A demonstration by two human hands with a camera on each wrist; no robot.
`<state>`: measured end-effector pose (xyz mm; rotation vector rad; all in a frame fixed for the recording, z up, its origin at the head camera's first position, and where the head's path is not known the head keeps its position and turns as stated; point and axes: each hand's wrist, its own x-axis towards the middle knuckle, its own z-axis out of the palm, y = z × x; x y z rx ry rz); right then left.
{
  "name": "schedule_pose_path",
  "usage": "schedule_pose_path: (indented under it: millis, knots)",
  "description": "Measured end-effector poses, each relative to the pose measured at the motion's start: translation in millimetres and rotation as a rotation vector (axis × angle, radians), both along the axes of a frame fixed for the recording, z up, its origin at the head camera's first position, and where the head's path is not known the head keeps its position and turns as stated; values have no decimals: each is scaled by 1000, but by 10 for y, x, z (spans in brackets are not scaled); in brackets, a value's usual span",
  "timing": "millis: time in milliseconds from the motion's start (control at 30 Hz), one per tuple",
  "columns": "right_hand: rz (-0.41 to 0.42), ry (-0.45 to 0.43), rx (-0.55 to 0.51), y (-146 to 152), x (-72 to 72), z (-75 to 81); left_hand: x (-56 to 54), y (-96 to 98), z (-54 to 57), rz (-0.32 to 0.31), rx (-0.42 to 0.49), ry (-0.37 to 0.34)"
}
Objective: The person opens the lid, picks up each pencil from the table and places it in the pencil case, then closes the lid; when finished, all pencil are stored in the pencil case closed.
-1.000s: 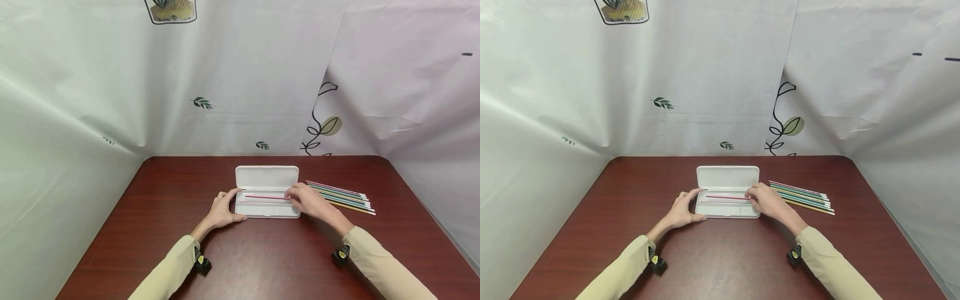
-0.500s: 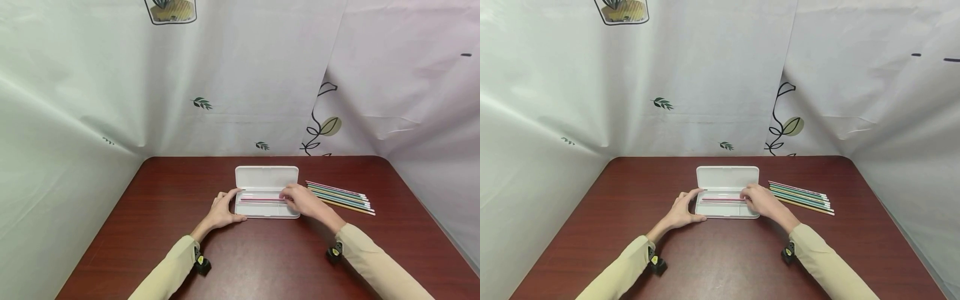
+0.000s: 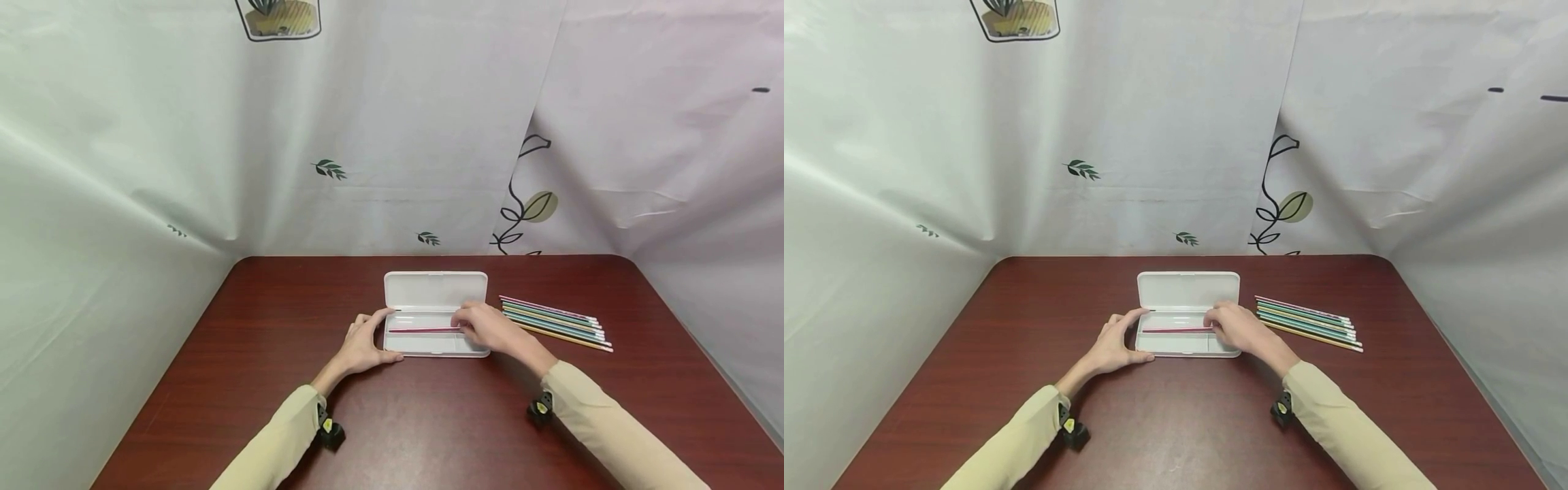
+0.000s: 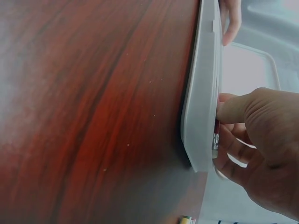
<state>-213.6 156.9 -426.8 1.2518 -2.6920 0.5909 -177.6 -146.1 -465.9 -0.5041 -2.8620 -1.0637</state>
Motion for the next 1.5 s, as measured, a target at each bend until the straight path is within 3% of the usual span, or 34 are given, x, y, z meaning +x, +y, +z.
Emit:
schedule_pose_path:
  millis: [333, 600, 867, 1233, 1500]
  knots:
    - [23, -66, -16, -7, -29, -6, 7, -4, -15, 2, 10, -16]
    - [17, -54, -93, 104, -8, 13, 2, -4, -12, 7, 7, -14]
    - [-84, 10, -172, 503, 85, 14, -1, -9, -4, 3, -3, -16]
    - [-202, 122, -138, 1208, 314, -89, -4, -11, -3, -5, -5, -20]
    - [-305, 136, -107, 1555, 447, -134, -1, -7, 3, -6, 0, -19]
